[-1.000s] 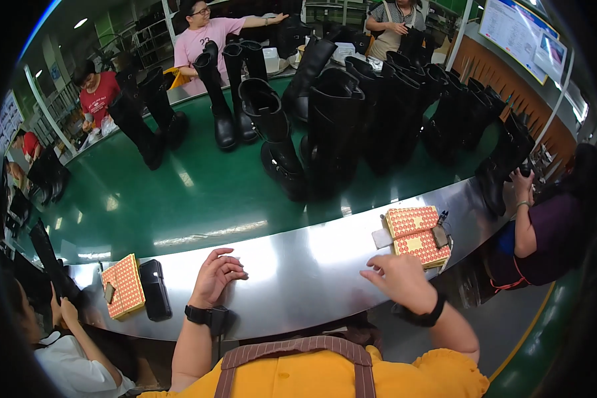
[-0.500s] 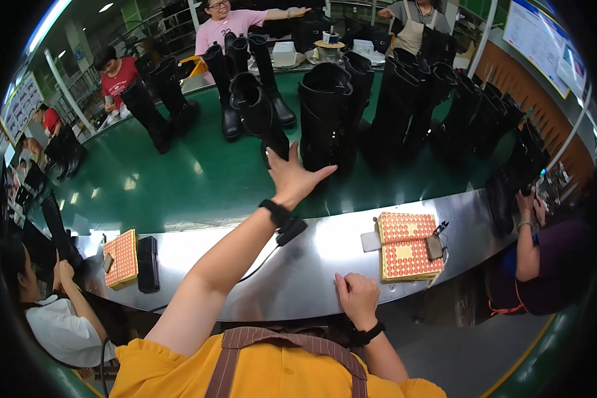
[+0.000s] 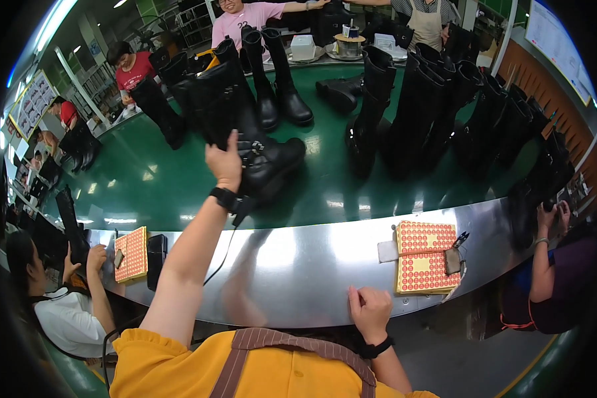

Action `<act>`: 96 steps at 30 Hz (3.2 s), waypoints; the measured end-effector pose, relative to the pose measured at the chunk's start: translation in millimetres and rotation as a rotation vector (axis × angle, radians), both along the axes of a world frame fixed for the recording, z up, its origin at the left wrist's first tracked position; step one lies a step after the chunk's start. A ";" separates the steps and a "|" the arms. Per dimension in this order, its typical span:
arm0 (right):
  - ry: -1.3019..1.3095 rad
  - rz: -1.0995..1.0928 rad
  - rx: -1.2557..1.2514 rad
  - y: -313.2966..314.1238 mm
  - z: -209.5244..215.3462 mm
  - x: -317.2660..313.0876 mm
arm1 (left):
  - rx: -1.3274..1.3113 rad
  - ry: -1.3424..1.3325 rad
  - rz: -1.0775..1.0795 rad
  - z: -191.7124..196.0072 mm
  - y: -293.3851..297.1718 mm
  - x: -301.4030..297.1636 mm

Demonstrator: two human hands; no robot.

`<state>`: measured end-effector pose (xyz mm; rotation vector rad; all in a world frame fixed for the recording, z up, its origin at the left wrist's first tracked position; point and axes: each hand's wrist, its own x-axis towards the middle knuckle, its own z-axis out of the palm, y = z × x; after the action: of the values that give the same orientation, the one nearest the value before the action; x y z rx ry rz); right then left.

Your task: Inspecting and cleaning black boots on a factory assembly line.

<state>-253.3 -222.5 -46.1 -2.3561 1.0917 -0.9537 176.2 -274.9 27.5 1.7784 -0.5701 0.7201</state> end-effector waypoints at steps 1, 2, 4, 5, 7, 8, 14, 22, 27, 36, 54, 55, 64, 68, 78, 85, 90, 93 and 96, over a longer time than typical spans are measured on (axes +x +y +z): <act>0.001 -0.006 -0.005 0.3 0.3 0.7 | -0.001 0.028 0.018 8.5 16.6 22.1; 0.011 -0.012 -0.007 0.5 0.6 1.4 | -0.033 -0.069 0.076 13.8 32.5 39.0; -0.006 -0.010 0.006 1.2 1.6 3.2 | -0.013 -0.159 0.126 26.2 64.5 75.9; 0.014 -0.023 0.004 1.5 2.3 4.0 | -0.037 -0.159 0.143 30.4 77.2 94.2; 0.038 -0.037 0.001 1.7 3.2 5.4 | -0.059 -0.159 0.167 31.6 100.1 131.8; 0.040 -0.031 0.004 1.8 3.3 5.9 | -0.072 -0.127 0.156 27.3 109.2 149.5; 0.049 -0.045 -0.003 2.4 0.0 5.7 | 0.283 0.072 0.342 -38.1 154.9 202.2; 0.021 -0.048 -0.059 5.2 0.8 6.5 | 0.247 0.396 0.202 -25.5 172.2 173.9; -0.028 -0.042 -0.083 5.9 -4.5 4.4 | 0.122 0.588 0.224 -29.6 174.8 105.8; 0.094 0.067 0.394 12.8 45.0 9.6 | -0.116 1.234 -0.721 -65.4 195.6 -51.3; 0.455 0.272 -0.009 -151.6 134.4 276.9 | -0.401 1.415 -1.038 -76.0 201.5 -13.5; 0.480 0.233 0.003 -174.8 124.7 289.8 | -0.441 1.418 -1.093 -76.7 202.8 -12.4; 0.297 -0.302 0.136 -348.4 52.4 366.9 | -0.467 1.544 -1.035 -67.0 200.3 -9.5; 0.277 -0.464 0.202 -396.3 18.4 385.7 | -0.484 1.607 -0.991 -66.8 199.9 -9.6; 0.431 -0.314 -0.451 -412.5 -11.0 388.0 | -0.506 1.598 -1.025 -65.7 197.0 -8.8; 0.456 -0.074 -0.658 -364.6 -13.1 390.7 | -0.491 1.575 -0.997 -63.1 195.4 -14.8; 0.144 0.088 -0.140 -353.0 -19.7 403.7 | -0.482 1.571 -0.974 -61.7 193.4 -16.6; 0.133 0.101 0.203 -366.3 -26.9 410.9 | -0.477 1.583 -0.962 -60.8 192.5 -16.7; 0.136 0.174 0.304 -383.2 -36.2 409.6 | -0.476 1.588 -0.957 -60.7 191.8 -16.9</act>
<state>156.4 -605.6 -82.3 -2.2427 0.9823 -0.5310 159.3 -83.1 -33.2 0.9367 -0.0351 -1.1033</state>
